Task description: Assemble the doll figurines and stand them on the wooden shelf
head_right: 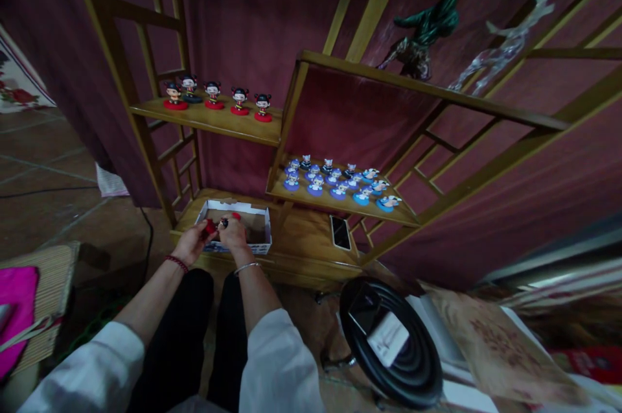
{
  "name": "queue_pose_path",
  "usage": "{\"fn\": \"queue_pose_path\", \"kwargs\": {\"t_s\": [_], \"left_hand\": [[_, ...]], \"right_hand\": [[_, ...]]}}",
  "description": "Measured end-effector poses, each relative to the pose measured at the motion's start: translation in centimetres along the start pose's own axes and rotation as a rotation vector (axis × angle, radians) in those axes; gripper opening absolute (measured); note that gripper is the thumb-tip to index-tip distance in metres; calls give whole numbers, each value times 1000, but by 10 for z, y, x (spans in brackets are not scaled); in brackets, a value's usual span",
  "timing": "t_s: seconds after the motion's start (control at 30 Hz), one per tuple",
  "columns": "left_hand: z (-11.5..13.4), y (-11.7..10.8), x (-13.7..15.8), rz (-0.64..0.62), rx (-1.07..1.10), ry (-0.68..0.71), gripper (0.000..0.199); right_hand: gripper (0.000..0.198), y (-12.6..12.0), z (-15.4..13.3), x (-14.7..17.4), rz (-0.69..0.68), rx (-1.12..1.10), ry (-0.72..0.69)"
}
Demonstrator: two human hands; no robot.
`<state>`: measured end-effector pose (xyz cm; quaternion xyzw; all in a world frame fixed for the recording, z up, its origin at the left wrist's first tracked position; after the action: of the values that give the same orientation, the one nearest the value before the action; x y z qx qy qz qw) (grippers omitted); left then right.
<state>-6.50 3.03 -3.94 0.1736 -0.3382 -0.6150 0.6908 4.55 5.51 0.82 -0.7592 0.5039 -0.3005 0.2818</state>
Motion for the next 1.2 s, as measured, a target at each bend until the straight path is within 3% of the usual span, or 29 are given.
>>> {"fn": "queue_pose_path", "kwargs": {"t_s": [0.8, 1.2], "left_hand": [[0, 9, 12, -46, 111, -62, 14], [7, 14, 21, -99, 84, -52, 10]], "right_hand": [[24, -8, -3, 7, -23, -36, -21], [19, -19, -6, 11, 12, -118, -110]]}}
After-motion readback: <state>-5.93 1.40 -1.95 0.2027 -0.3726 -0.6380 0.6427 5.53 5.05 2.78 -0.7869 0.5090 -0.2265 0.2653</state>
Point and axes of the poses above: each hand's wrist, its own x-axis away from the middle knuckle, its own y-axis out of the palm, z = x × y, the point moved 5 cm from there along -x, towards the middle knuckle, and after that the axes turned 15 degrees about -z, right-handed, at the moved point
